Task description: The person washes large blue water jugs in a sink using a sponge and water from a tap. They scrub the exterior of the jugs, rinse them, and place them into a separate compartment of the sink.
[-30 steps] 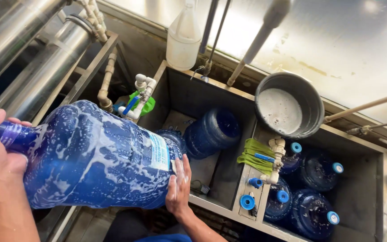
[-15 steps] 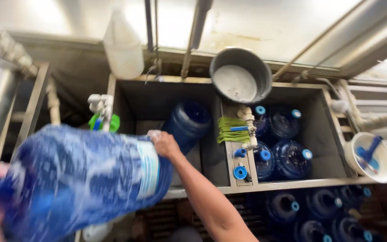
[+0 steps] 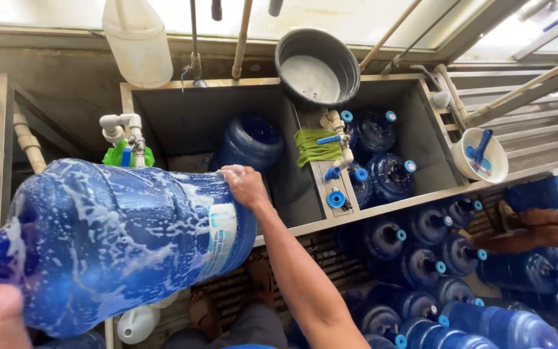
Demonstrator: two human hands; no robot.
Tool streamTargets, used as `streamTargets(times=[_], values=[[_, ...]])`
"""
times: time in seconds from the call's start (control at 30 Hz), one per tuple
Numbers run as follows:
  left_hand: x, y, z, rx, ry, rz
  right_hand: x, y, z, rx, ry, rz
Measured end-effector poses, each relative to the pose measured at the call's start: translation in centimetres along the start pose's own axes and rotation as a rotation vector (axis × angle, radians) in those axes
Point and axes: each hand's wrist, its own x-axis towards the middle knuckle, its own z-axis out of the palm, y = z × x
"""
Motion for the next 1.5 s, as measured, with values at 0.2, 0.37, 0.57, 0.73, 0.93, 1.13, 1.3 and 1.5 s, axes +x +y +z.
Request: streamTargets(times=[0.2,0.37,0.57,0.73,0.93,1.13,1.3,1.5], values=[[-5.0,1.7,4.1,0.099,-0.06,0.135,-2.0,2.9,1.0,-0.044,0.352,-0.356],[4.4,-2.7,-6.5,-0.129,0.199,-0.124,-14.6,0.7,5.0,0.039,0.538,-0.535],[0.9,-0.4,-2.6,0.277,0.276,-0.033,-16.3,2.2,7.3,-0.055,0.526,-0.569],[-5.0,3.7,2.7,-0.038,0.442,-0.122,-6.8,0.3,3.2,-0.075,0.456,-0.447],[-7.5,3.6,-2.2,-0.206,-0.783,0.336,6.1,2.1,3.3,-0.332,-0.286,-0.199],[-10.7,5.9,3.1,-0.216,-0.055,0.102,-4.8,3.7,4.5,-0.349,0.4,-0.915],[-10.1,5.7,6.6,-0.119,0.46,0.028,-9.5,15.1,11.9,0.435,0.447,0.409],[-14.3,8.1,13.1,0.119,-1.035,0.474,-4.5,14.7,5.7,0.538,0.436,0.512]])
